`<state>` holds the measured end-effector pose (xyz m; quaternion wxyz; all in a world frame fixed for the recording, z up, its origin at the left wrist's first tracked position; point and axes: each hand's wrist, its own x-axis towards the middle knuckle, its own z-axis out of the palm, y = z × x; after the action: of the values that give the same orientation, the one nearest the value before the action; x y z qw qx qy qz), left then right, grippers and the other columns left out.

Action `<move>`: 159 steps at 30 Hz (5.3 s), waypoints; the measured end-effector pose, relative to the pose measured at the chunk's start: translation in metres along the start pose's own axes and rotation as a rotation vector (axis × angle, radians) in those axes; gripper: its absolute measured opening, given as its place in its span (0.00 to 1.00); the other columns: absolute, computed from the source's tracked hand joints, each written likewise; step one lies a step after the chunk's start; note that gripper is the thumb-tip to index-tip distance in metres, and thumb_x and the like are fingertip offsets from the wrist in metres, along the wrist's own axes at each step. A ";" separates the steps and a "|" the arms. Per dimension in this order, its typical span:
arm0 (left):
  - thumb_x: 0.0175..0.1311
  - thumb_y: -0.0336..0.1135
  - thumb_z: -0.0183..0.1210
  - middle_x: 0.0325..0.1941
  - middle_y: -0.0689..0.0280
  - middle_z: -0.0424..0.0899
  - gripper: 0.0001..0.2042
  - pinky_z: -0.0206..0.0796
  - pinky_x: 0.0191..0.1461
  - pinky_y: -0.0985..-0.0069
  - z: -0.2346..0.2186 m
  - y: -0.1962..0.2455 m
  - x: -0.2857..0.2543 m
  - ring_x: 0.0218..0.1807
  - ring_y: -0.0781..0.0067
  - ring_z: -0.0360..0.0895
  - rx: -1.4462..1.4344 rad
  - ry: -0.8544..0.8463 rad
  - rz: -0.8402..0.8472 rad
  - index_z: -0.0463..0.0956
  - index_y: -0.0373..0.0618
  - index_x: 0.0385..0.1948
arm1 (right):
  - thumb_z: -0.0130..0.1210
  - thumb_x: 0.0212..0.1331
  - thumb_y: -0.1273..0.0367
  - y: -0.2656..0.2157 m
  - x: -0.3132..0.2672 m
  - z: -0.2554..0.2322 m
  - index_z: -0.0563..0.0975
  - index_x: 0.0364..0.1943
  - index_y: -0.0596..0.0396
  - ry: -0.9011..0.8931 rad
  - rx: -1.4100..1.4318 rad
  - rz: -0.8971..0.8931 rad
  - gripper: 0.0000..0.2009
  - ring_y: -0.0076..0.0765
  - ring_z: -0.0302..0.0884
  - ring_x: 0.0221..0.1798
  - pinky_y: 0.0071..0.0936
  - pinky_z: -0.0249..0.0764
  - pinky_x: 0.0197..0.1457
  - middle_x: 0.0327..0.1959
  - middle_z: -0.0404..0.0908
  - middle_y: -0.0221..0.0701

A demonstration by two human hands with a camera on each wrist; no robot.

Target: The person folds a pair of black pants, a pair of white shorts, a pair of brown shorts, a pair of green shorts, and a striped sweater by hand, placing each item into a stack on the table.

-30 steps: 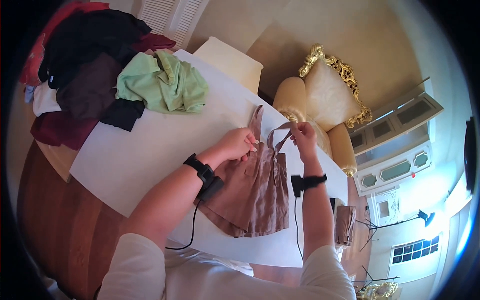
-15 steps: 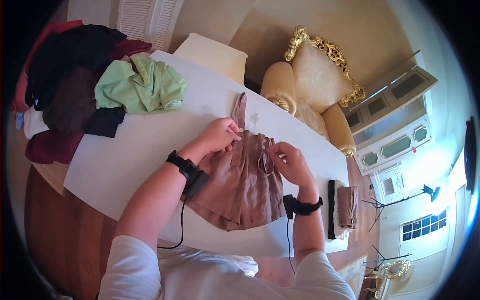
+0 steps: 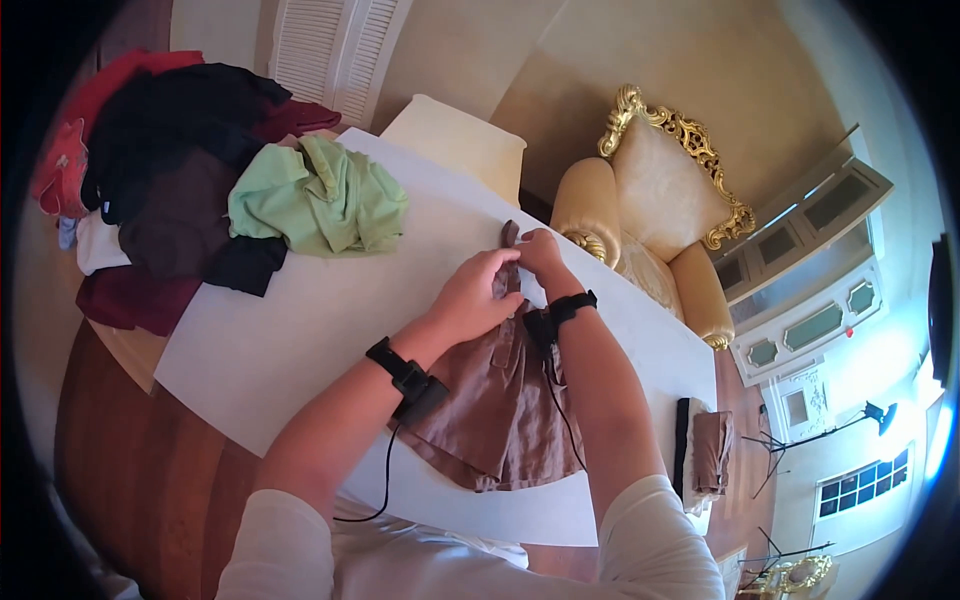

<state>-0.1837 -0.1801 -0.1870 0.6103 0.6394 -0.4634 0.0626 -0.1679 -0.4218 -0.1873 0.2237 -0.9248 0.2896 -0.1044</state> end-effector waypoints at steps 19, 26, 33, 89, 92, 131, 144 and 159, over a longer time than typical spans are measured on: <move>0.66 0.20 0.56 0.54 0.57 0.88 0.18 0.76 0.65 0.70 -0.044 0.000 0.020 0.57 0.68 0.85 -0.553 -0.876 -0.443 0.80 0.31 0.58 | 0.62 0.67 0.76 -0.037 -0.234 -0.116 0.79 0.55 0.60 -0.587 0.278 -0.363 0.14 0.27 0.84 0.53 0.28 0.80 0.56 0.47 0.87 0.33; 0.69 0.31 0.60 0.56 0.53 0.87 0.19 0.76 0.66 0.66 -0.024 0.040 0.017 0.60 0.58 0.85 0.015 -0.588 -0.314 0.80 0.36 0.60 | 0.60 0.69 0.75 -0.021 -0.246 -0.105 0.78 0.61 0.61 -0.624 0.394 -0.395 0.18 0.34 0.85 0.53 0.33 0.80 0.58 0.50 0.88 0.39; 0.72 0.47 0.61 0.85 0.44 0.53 0.38 0.35 0.88 0.54 0.003 0.038 -0.021 0.88 0.45 0.44 0.484 -0.780 0.004 0.58 0.41 0.79 | 0.61 0.67 0.70 -0.019 -0.238 -0.135 0.78 0.61 0.60 -0.387 0.305 -0.422 0.20 0.50 0.85 0.55 0.39 0.79 0.59 0.56 0.86 0.45; 0.65 0.35 0.65 0.35 0.55 0.88 0.09 0.75 0.44 0.64 -0.040 0.092 0.021 0.38 0.54 0.85 0.560 -1.146 -0.282 0.83 0.40 0.39 | 0.63 0.59 0.63 0.003 -0.236 -0.150 0.84 0.33 0.56 -0.575 0.090 -0.297 0.10 0.46 0.85 0.38 0.40 0.77 0.42 0.31 0.86 0.38; 0.66 0.38 0.67 0.36 0.55 0.88 0.12 0.75 0.45 0.63 -0.041 0.083 0.016 0.38 0.56 0.85 0.404 -0.930 -0.262 0.81 0.38 0.41 | 0.64 0.62 0.61 0.013 -0.233 -0.136 0.83 0.34 0.56 -0.531 0.076 -0.319 0.12 0.40 0.85 0.34 0.37 0.77 0.39 0.28 0.86 0.35; 0.69 0.26 0.60 0.65 0.53 0.82 0.19 0.75 0.64 0.66 -0.029 0.054 0.015 0.61 0.56 0.81 0.373 -0.619 -0.181 0.77 0.41 0.62 | 0.62 0.60 0.67 -0.002 -0.240 -0.050 0.85 0.48 0.49 -0.086 -0.142 -0.793 0.12 0.45 0.73 0.68 0.55 0.62 0.77 0.52 0.83 0.30; 0.68 0.33 0.63 0.80 0.47 0.65 0.28 0.57 0.82 0.59 -0.025 0.023 -0.001 0.80 0.46 0.61 0.475 -0.757 -0.067 0.72 0.41 0.70 | 0.65 0.59 0.66 -0.009 -0.243 -0.047 0.84 0.36 0.50 -0.004 -0.070 -0.759 0.05 0.47 0.75 0.57 0.51 0.62 0.74 0.44 0.79 0.33; 0.67 0.39 0.67 0.84 0.45 0.57 0.30 0.47 0.86 0.58 -0.032 0.019 0.000 0.86 0.45 0.48 0.530 -0.864 -0.129 0.70 0.37 0.69 | 0.67 0.55 0.71 0.053 -0.216 -0.124 0.76 0.53 0.57 -0.245 -0.186 -0.064 0.21 0.54 0.85 0.49 0.43 0.80 0.53 0.42 0.87 0.44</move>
<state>-0.1810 -0.1501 -0.1652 0.1826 0.7669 -0.6014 -0.1301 -0.4087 -0.3788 -0.1173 0.1673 -0.9561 0.2389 0.0292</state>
